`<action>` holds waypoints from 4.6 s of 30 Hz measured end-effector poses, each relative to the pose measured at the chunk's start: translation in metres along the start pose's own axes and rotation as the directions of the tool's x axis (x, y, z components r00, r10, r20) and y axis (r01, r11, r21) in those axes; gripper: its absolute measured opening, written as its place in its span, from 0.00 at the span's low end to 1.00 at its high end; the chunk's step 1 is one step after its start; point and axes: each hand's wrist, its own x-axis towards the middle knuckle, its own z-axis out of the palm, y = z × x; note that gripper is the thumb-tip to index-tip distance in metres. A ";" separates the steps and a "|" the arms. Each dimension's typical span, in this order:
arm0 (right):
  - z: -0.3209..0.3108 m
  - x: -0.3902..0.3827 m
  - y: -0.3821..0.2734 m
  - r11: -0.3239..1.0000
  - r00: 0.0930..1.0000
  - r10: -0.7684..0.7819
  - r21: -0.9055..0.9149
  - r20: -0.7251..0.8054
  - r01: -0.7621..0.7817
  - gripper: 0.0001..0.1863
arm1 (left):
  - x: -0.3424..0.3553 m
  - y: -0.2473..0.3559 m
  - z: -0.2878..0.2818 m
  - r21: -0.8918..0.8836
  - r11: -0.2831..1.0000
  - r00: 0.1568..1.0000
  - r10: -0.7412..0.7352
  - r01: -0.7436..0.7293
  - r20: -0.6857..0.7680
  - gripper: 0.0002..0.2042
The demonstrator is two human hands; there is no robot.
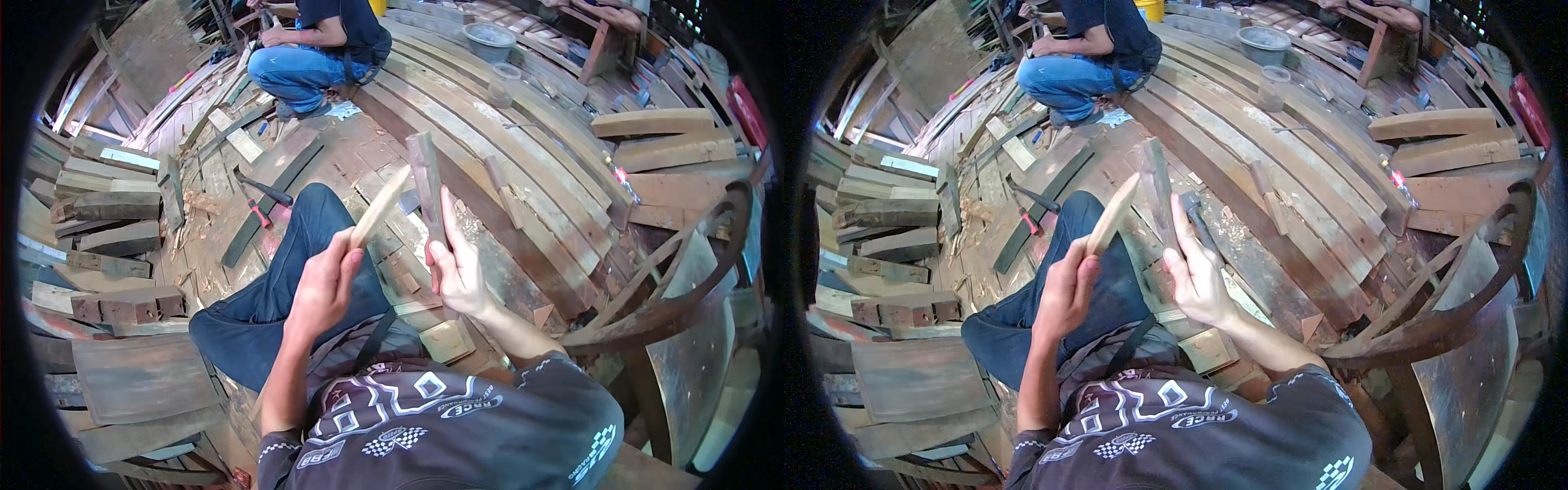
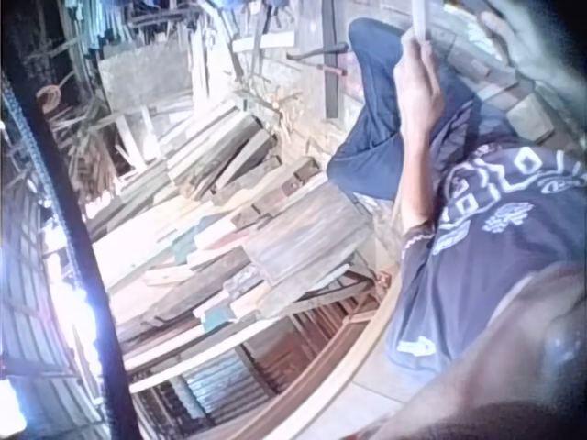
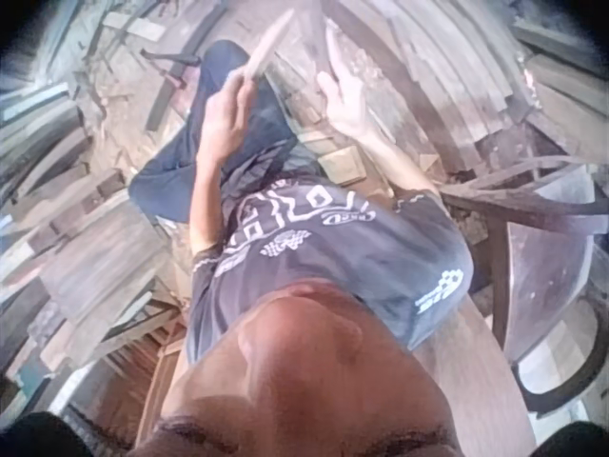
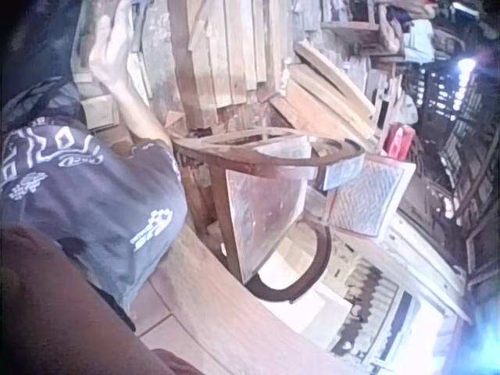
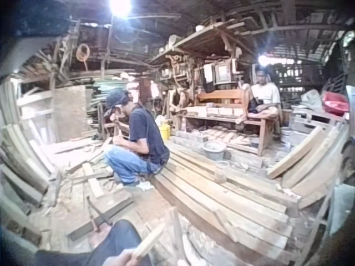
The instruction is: The person is using a small hatchet or chisel to shape and smooth a thin piece of wood.
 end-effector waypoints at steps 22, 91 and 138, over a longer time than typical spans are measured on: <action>-0.035 0.016 -0.017 0.842 0.967 0.113 0.496 0.227 -0.214 0.32 | 0.000 0.001 0.024 0.398 0.915 0.969 0.153 -0.066 -0.192 0.19; 0.026 0.012 -0.019 0.901 0.999 0.038 0.432 0.020 -0.043 0.34 | -0.004 0.014 0.024 0.424 0.905 0.939 0.150 -0.005 -0.309 0.17; 0.009 0.026 -0.042 0.699 0.999 0.036 0.714 0.004 -0.028 0.31 | 0.036 0.055 -0.014 -0.531 0.848 0.993 0.064 -0.003 0.096 0.24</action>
